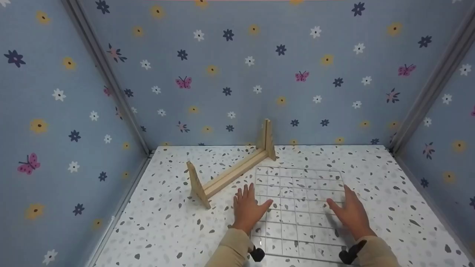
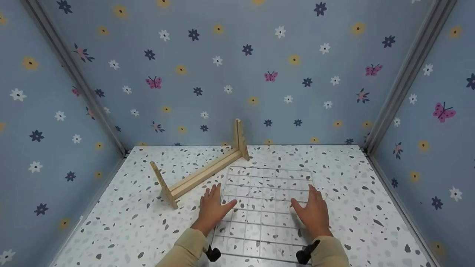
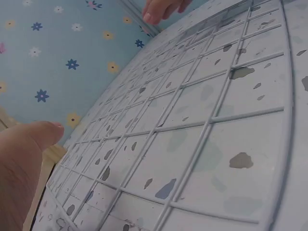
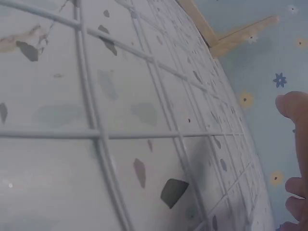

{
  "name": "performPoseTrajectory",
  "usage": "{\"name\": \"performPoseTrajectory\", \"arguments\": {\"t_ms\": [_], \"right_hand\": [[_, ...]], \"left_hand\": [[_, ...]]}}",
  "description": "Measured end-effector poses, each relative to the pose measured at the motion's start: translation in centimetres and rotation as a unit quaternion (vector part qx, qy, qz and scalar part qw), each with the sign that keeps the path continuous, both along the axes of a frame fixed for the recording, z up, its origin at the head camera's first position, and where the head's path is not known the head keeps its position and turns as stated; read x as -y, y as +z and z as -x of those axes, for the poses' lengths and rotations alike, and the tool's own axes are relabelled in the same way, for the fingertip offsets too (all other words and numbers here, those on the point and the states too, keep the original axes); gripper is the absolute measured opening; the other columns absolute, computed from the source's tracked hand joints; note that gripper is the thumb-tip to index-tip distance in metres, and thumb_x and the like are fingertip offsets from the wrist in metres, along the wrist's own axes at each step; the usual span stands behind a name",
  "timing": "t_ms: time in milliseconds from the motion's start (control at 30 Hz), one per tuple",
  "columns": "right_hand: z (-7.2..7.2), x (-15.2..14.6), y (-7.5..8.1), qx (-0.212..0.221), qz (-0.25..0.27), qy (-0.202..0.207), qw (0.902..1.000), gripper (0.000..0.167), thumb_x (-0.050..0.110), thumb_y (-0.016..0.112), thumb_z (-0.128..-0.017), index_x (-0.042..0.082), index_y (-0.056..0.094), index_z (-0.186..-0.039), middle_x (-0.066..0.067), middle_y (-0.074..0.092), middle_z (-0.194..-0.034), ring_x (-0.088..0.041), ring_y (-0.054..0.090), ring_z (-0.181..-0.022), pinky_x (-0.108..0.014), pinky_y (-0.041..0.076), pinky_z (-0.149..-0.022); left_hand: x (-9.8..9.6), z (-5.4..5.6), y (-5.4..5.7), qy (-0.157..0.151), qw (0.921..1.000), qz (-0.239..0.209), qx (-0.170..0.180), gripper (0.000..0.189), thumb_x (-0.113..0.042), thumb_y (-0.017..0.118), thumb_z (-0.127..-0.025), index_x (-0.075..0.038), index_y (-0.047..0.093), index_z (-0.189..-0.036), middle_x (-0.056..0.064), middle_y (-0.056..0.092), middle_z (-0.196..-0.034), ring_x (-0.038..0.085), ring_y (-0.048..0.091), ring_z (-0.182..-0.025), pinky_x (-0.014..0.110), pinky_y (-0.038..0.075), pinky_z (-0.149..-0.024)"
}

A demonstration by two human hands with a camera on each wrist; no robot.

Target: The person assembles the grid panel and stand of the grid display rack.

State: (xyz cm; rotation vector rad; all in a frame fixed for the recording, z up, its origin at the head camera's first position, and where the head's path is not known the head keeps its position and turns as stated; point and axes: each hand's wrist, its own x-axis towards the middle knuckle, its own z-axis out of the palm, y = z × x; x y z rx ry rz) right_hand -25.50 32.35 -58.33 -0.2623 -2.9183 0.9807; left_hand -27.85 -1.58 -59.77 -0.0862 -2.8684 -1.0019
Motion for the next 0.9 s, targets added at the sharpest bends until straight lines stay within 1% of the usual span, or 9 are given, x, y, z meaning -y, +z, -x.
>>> {"name": "performPoseTrajectory", "arguments": {"t_ms": [100, 167, 300, 367, 467, 633, 767, 900], "right_hand": [[-0.1, -0.5, -1.0, 0.010, 0.012, -0.013, 0.9998, 0.103, 0.058, 0.060, -0.096, -0.003, 0.007, -0.160, -0.032, 0.017, -0.161, -0.051, 0.016, -0.148, -0.063, 0.015, -0.118], [-0.3, -0.7, -1.6, 0.017, 0.029, -0.024, 0.9992, 0.102, 0.058, 0.059, -0.096, -0.001, 0.006, -0.161, -0.031, 0.017, -0.162, -0.050, 0.015, -0.149, -0.063, 0.014, -0.118], [-0.5, -0.8, -2.6, 0.029, 0.062, -0.053, 0.9963, 0.098, 0.056, 0.058, -0.097, 0.005, 0.006, -0.163, -0.026, 0.018, -0.164, -0.047, 0.016, -0.150, -0.061, 0.014, -0.119], [-0.6, -0.8, -2.9, 0.034, 0.069, -0.063, 0.9950, 0.095, 0.052, 0.058, -0.098, 0.006, 0.005, -0.163, -0.025, 0.017, -0.165, -0.046, 0.015, -0.151, -0.060, 0.013, -0.120], [-0.7, -0.8, -3.3, 0.040, 0.056, -0.072, 0.9951, 0.090, 0.045, 0.057, -0.100, 0.003, 0.008, -0.162, -0.026, 0.018, -0.164, -0.047, 0.016, -0.150, -0.060, 0.013, -0.120], [-0.6, -0.8, -3.7, 0.029, 0.029, -0.065, 0.9971, 0.084, 0.038, 0.057, -0.100, -0.002, 0.014, -0.160, -0.030, 0.021, -0.161, -0.050, 0.019, -0.148, -0.060, 0.015, -0.120], [-0.5, -1.0, -4.0, 0.022, 0.015, -0.068, 0.9973, 0.084, 0.038, 0.057, -0.100, -0.006, 0.017, -0.158, -0.032, 0.017, -0.162, -0.051, 0.016, -0.148, -0.060, 0.012, -0.120], [-0.5, -1.3, -4.3, 0.029, 0.002, -0.083, 0.9962, 0.085, 0.041, 0.058, -0.099, -0.010, 0.021, -0.156, -0.032, 0.013, -0.162, -0.053, 0.013, -0.148, -0.061, 0.011, -0.120]], "left_hand": [[-0.4, 0.0, -0.3, 0.005, 0.9999, -0.011, 0.004, 0.094, -0.062, 0.067, -0.089, -0.005, 0.036, -0.156, 0.023, 0.033, -0.160, 0.045, 0.022, -0.150, 0.061, 0.015, -0.120], [-0.7, 0.0, -0.5, 0.009, 0.9999, -0.011, 0.006, 0.094, -0.061, 0.068, -0.088, -0.003, 0.037, -0.155, 0.023, 0.034, -0.159, 0.046, 0.022, -0.149, 0.062, 0.015, -0.119], [-1.0, -0.1, -1.1, 0.016, 0.9997, -0.011, 0.017, 0.096, -0.059, 0.069, -0.088, 0.001, 0.036, -0.155, 0.025, 0.032, -0.159, 0.047, 0.020, -0.150, 0.063, 0.013, -0.119], [-1.1, -0.1, -1.5, 0.019, 0.9995, -0.012, 0.022, 0.096, -0.057, 0.070, -0.088, 0.002, 0.035, -0.155, 0.026, 0.031, -0.159, 0.047, 0.018, -0.150, 0.063, 0.012, -0.119], [-1.1, -0.2, -2.0, 0.023, 0.9994, -0.014, 0.024, 0.094, -0.055, 0.070, -0.089, 0.003, 0.035, -0.155, 0.026, 0.029, -0.161, 0.047, 0.016, -0.151, 0.063, 0.010, -0.120], [-0.8, -0.2, -2.6, 0.030, 0.9995, -0.009, 0.008, 0.086, -0.050, 0.071, -0.091, 0.002, 0.040, -0.152, 0.024, 0.027, -0.162, 0.045, 0.016, -0.151, 0.060, 0.009, -0.121], [-0.8, -0.2, -2.7, 0.031, 0.9994, -0.012, 0.004, 0.083, -0.048, 0.071, -0.091, 0.001, 0.043, -0.151, 0.023, 0.028, -0.162, 0.044, 0.017, -0.151, 0.060, 0.010, -0.121], [-1.1, -0.1, -3.1, 0.038, 0.9992, -0.007, 0.003, 0.080, -0.048, 0.071, -0.091, -0.001, 0.045, -0.150, 0.022, 0.029, -0.162, 0.043, 0.018, -0.151, 0.059, 0.011, -0.121]]}}
